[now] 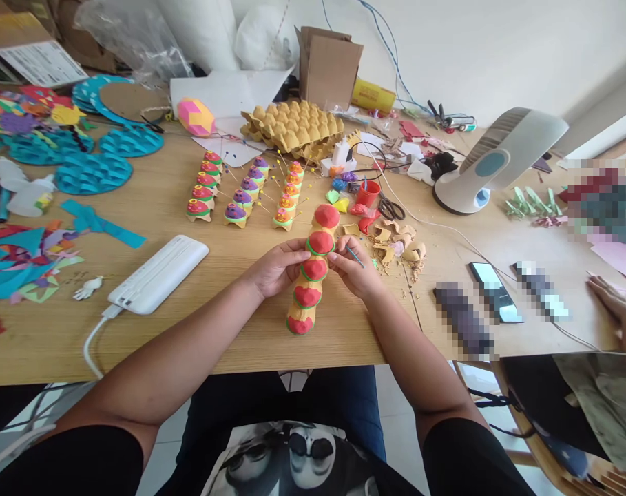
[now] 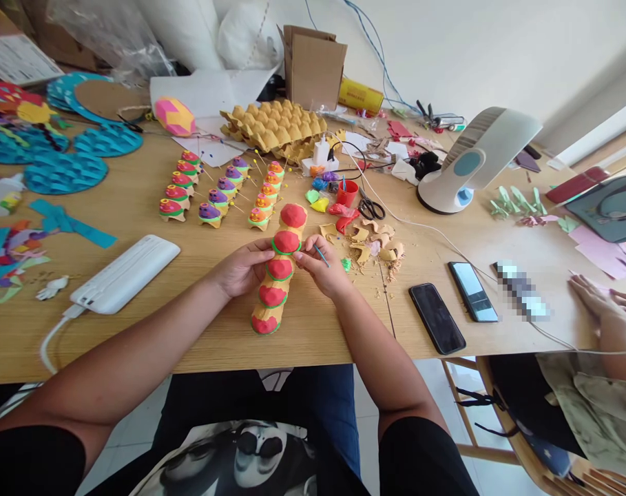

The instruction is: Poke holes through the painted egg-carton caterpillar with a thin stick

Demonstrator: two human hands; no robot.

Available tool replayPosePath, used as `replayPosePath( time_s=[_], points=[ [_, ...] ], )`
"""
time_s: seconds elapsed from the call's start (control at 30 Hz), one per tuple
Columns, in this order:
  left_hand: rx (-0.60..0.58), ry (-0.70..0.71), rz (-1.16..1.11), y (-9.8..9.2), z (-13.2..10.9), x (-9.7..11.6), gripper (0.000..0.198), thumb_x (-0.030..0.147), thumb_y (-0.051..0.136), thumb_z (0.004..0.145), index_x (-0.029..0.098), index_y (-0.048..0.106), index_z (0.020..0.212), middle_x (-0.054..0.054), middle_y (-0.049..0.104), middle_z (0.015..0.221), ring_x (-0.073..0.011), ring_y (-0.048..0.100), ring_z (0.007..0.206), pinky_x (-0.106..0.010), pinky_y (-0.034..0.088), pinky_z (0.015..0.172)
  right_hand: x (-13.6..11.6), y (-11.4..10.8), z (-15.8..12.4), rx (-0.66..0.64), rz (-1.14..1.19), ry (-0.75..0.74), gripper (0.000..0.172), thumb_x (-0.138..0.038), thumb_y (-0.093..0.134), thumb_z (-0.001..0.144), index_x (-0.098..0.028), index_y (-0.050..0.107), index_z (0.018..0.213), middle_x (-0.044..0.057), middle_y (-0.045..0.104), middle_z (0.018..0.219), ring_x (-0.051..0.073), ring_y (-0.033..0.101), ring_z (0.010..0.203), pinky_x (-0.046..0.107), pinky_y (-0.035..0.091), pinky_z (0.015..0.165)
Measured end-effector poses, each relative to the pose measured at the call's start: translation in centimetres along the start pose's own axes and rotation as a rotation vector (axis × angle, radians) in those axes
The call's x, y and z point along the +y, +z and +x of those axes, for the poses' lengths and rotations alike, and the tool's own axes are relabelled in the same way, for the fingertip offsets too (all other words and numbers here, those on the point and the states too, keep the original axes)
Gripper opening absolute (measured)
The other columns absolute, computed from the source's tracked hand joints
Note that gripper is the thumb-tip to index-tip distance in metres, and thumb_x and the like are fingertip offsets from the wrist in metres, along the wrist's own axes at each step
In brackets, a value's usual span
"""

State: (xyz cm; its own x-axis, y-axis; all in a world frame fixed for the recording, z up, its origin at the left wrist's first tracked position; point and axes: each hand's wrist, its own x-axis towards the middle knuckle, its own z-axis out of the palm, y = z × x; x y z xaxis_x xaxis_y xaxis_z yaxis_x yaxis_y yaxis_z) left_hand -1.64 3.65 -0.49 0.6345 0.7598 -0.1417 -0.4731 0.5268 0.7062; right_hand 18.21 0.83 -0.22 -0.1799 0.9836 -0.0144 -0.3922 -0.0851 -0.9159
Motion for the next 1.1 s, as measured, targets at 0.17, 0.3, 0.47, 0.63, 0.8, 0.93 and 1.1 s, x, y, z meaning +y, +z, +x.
replayPosePath(
  time_s=[0.17, 0.3, 0.47, 0.63, 0.8, 0.93, 1.1],
  points=[
    [0.029, 0.000, 0.013, -0.3, 0.2, -0.3, 0.025, 0.014, 0.078, 0.084, 0.018, 0.076, 0.109, -0.006, 0.080, 0.096, -0.0169, 0.077, 0.078, -0.025, 0.062, 0.071, -0.2, -0.1, 0.0, -0.023, -0.016, -0.011, 0.046, -0.034, 0.089, 0.072, -0.024, 0.045, 0.082, -0.008, 0.051, 0.075, 0.009, 0.048, 0.067, 0.025, 0.039, 0.065],
    [0.052, 0.001, 0.018, -0.4, 0.4, -0.6, 0.021, 0.015, 0.077, 0.084, 0.018, 0.076, 0.105, -0.004, 0.081, 0.093, -0.0160, 0.076, 0.075, -0.024, 0.061, 0.069, -0.3, 0.0, -0.1, -0.028, -0.042, -0.025, 0.045, -0.036, 0.089, 0.072, -0.025, 0.046, 0.083, -0.007, 0.051, 0.075, 0.010, 0.048, 0.068, 0.026, 0.040, 0.065],
    [0.062, -0.006, 0.013, -0.2, 0.2, -0.5, 0.021, 0.015, 0.076, 0.085, 0.018, 0.075, 0.107, -0.006, 0.080, 0.094, -0.0166, 0.076, 0.077, -0.026, 0.062, 0.071, -0.1, -0.1, 0.0, -0.031, -0.047, -0.016, 0.045, -0.036, 0.088, 0.072, -0.025, 0.046, 0.083, -0.007, 0.052, 0.076, 0.011, 0.048, 0.069, 0.026, 0.041, 0.066],
    [0.033, -0.051, -0.040, 0.4, 0.0, -0.2, 0.023, 0.035, 0.066, 0.095, 0.019, 0.074, 0.110, -0.008, 0.079, 0.094, -0.0201, 0.076, 0.079, -0.030, 0.061, 0.071, 0.2, -0.4, 0.2, -0.027, -0.041, -0.016, 0.047, -0.038, 0.089, 0.070, -0.025, 0.046, 0.082, -0.007, 0.050, 0.076, 0.011, 0.047, 0.069, 0.026, 0.040, 0.065],
    [0.062, -0.052, -0.059, 0.8, 0.2, -0.2, 0.039, 0.050, 0.055, 0.100, 0.017, 0.074, 0.110, -0.009, 0.079, 0.097, -0.0198, 0.074, 0.078, -0.030, 0.060, 0.070, 0.1, -0.3, 0.1, -0.035, -0.054, -0.011, 0.045, -0.038, 0.088, 0.072, -0.025, 0.047, 0.082, -0.006, 0.053, 0.077, 0.011, 0.048, 0.069, 0.027, 0.041, 0.066],
    [0.083, -0.089, -0.082, 0.8, 0.2, -0.3, 0.046, 0.057, 0.051, 0.100, 0.018, 0.075, 0.105, -0.010, 0.079, 0.092, -0.0202, 0.073, 0.075, -0.030, 0.058, 0.069, -0.1, 0.0, -0.1, -0.065, -0.069, 0.011, 0.042, -0.036, 0.088, 0.071, -0.024, 0.049, 0.082, -0.006, 0.055, 0.077, 0.011, 0.050, 0.069, 0.027, 0.043, 0.067],
    [0.133, -0.135, -0.089, 0.4, 0.3, -0.5, 0.034, 0.048, 0.055, 0.098, 0.022, 0.076, 0.105, -0.006, 0.079, 0.086, -0.0216, 0.072, 0.074, -0.032, 0.056, 0.069, 0.0, -0.3, 0.0, -0.100, -0.140, 0.034, 0.037, -0.043, 0.084, 0.075, -0.024, 0.055, 0.087, -0.004, 0.060, 0.076, 0.013, 0.056, 0.071, 0.027, 0.044, 0.067]
  ],
)
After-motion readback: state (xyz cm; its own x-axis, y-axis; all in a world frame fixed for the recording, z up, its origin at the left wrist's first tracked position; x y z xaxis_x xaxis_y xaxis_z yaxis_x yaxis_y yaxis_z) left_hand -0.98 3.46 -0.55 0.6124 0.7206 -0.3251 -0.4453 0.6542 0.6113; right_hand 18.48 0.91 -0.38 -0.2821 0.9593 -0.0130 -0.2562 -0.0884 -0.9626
